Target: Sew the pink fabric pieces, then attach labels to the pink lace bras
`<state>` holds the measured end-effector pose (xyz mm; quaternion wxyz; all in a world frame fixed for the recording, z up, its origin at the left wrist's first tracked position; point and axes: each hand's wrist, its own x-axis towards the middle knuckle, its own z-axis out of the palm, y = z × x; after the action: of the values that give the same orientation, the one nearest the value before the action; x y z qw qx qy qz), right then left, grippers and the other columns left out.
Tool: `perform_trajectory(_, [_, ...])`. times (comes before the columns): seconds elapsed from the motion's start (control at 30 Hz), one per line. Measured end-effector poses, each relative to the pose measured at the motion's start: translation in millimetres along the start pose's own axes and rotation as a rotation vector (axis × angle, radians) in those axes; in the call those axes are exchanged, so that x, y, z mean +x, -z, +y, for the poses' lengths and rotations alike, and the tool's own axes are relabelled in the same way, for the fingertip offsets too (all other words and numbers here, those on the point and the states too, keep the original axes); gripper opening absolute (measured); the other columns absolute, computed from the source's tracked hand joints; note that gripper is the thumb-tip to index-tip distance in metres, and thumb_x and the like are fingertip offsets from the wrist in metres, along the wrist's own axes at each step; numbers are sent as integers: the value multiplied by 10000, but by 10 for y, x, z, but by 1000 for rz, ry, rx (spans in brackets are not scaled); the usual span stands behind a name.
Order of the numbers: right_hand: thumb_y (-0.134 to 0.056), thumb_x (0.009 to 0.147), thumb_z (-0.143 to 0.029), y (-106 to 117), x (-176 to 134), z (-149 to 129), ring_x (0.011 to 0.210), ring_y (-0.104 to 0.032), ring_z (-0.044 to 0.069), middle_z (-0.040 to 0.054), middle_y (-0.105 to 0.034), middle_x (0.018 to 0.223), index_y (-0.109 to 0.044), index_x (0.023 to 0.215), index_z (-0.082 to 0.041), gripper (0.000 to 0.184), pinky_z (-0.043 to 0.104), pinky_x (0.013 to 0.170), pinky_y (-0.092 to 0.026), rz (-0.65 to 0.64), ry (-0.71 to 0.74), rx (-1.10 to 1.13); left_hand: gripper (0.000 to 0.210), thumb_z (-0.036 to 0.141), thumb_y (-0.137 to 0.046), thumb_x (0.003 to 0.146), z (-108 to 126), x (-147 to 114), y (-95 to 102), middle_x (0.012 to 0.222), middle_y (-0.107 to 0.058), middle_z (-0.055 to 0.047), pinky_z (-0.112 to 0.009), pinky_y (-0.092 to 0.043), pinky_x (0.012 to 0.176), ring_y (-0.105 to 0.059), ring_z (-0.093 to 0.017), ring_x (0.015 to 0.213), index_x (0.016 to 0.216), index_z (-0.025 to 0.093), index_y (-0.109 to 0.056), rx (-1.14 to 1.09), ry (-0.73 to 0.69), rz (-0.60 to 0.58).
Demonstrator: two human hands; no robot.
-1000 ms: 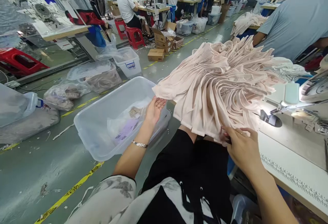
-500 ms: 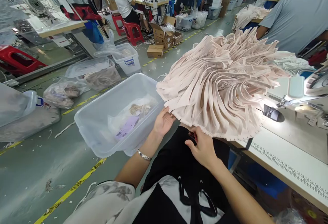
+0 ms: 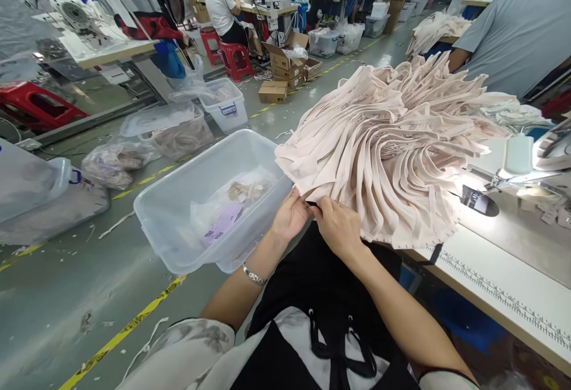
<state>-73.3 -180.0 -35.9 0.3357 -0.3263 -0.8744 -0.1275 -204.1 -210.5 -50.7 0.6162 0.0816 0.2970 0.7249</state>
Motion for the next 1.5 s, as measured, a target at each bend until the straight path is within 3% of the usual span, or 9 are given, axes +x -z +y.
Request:
perform_trajectory(0.2, [-485,1005,-357,172,-219,146,564,-588,118,9,-658,678,-566,883,-162,243,231,515,-302,17,-145,112,108,13,-737,737,-55,34,122,751,-727,-67,-257,-518,727,-666,-153,701,808,91,-714,181,114,25])
perform_trajectory(0.37, [-483,990,-350,265,-224,111,548,-569,137,8,-632,642,-555,845,-175,238,255,505,-267,-111,-147,55,49,107,-689,806,1,38,51,792,-731,-28,-279,-525,697,-667,-161,719,807,155,-680,-30,24,-3])
perform_trajectory(0.57, [-449,1016,-308,167,-115,18,564,-555,124,6,-604,639,-531,774,-188,283,273,517,-246,-156,-38,-5,59,110,-639,856,-9,-16,-51,822,-722,-31,-289,-525,748,-665,-157,720,869,158,-670,-47,34,19])
perform_trajectory(0.7, [-442,1023,-317,129,-189,61,514,-528,111,-4,-589,583,-542,747,-187,322,266,496,-234,-130,-52,25,101,183,-717,851,-124,-26,33,919,-729,-56,-278,-523,747,-677,-169,796,943,148,-692,-15,53,-2])
perform_trajectory(0.83, [-458,1012,-361,191,-301,156,499,-538,115,2,-612,589,-580,802,-176,305,244,492,-268,-35,-168,83,164,59,-814,699,-276,-1,168,759,-705,-50,-250,-484,681,-638,-138,676,814,110,-709,194,143,-48])
perform_trajectory(0.97, [-469,998,-414,293,-323,197,553,-588,142,14,-635,624,-589,872,-169,300,244,512,-301,-25,-212,97,87,90,-741,752,-231,9,146,842,-726,-47,-290,-506,775,-663,-166,785,803,143,-696,109,32,10])
perform_trajectory(1.07, [-472,995,-395,335,-291,165,556,-582,145,15,-643,646,-575,870,-173,275,254,514,-289,-77,-191,75,45,143,-676,817,-105,-17,53,977,-732,-43,-345,-530,796,-674,-188,840,850,172,-666,-50,16,-6])
perform_trajectory(1.27, [-425,1020,-334,265,-162,51,556,-539,137,21,-621,676,-533,798,-188,287,284,530,-257,-117,-89,29,44,164,-631,865,-55,-79,-16,868,-714,-23,-292,-517,641,-637,-149,678,825,176,-615,-74,81,-45])
perform_trajectory(1.5, [-423,1033,-299,190,-88,50,591,-525,136,7,-567,644,-535,779,-190,298,290,567,-269,-71,22,-26,242,169,-576,908,-47,-86,-15,922,-722,-26,-284,-507,646,-651,-150,694,1140,197,-637,-81,125,-1])
